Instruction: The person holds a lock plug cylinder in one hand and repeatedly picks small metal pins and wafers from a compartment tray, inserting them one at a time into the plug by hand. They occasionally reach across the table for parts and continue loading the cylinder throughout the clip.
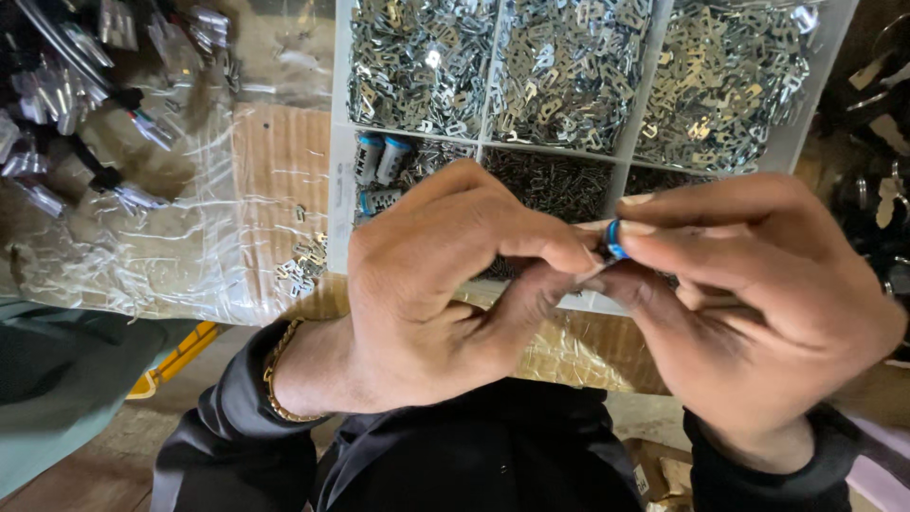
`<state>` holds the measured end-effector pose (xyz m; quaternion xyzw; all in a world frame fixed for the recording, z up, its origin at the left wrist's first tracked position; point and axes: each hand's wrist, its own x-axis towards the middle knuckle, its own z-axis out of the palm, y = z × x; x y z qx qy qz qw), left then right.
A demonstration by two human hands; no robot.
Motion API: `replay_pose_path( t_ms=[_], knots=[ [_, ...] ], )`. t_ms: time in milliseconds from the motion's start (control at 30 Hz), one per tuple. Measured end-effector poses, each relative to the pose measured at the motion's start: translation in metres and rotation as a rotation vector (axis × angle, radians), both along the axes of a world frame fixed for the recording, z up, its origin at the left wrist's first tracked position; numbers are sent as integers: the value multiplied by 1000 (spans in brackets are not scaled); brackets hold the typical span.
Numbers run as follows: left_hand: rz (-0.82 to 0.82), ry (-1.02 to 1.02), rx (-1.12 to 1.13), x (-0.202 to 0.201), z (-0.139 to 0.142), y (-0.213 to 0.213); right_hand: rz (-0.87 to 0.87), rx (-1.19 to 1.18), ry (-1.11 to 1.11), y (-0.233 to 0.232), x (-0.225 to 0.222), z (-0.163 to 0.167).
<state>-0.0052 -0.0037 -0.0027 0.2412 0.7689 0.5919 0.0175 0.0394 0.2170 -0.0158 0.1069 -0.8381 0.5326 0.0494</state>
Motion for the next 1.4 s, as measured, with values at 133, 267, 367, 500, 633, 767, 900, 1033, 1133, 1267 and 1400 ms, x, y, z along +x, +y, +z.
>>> replay_pose_path(
  t_ms=[133, 267, 367, 500, 633, 767, 900, 1033, 1133, 1267, 1400],
  knots=[
    [14, -149, 103, 6, -4, -2, -14, -119, -129, -3, 0, 9],
    [14, -49, 40, 7, -5, -1, 2, -109, -89, -5, -3, 10],
    [-4, -23, -7, 0, -3, -1, -6, 2, -45, -8, -4, 9],
    [-17, 243, -187, -10, -1, 0, -27, -163, -58, -10, -9, 7],
    [-29, 370, -514, -9, -1, 1, -65, -121, -95, -10, -6, 14],
    [-46, 173, -215, -4, -1, -2, -47, -41, -66, -8, -5, 13],
    [-35, 78, 16, -2, -1, -2, -24, 9, -66, -2, -4, 10],
    [-14, 70, -75, -1, 4, -3, -46, 7, -116, -1, -1, 9],
    [32, 169, -213, -3, 4, -1, -50, 1, -110, -2, -1, 10],
    [44, 194, -197, -4, 3, 0, -34, 12, -96, -2, -1, 12],
    [22, 111, -192, 1, 5, -1, -44, -17, -110, -1, 0, 9]
  ],
)
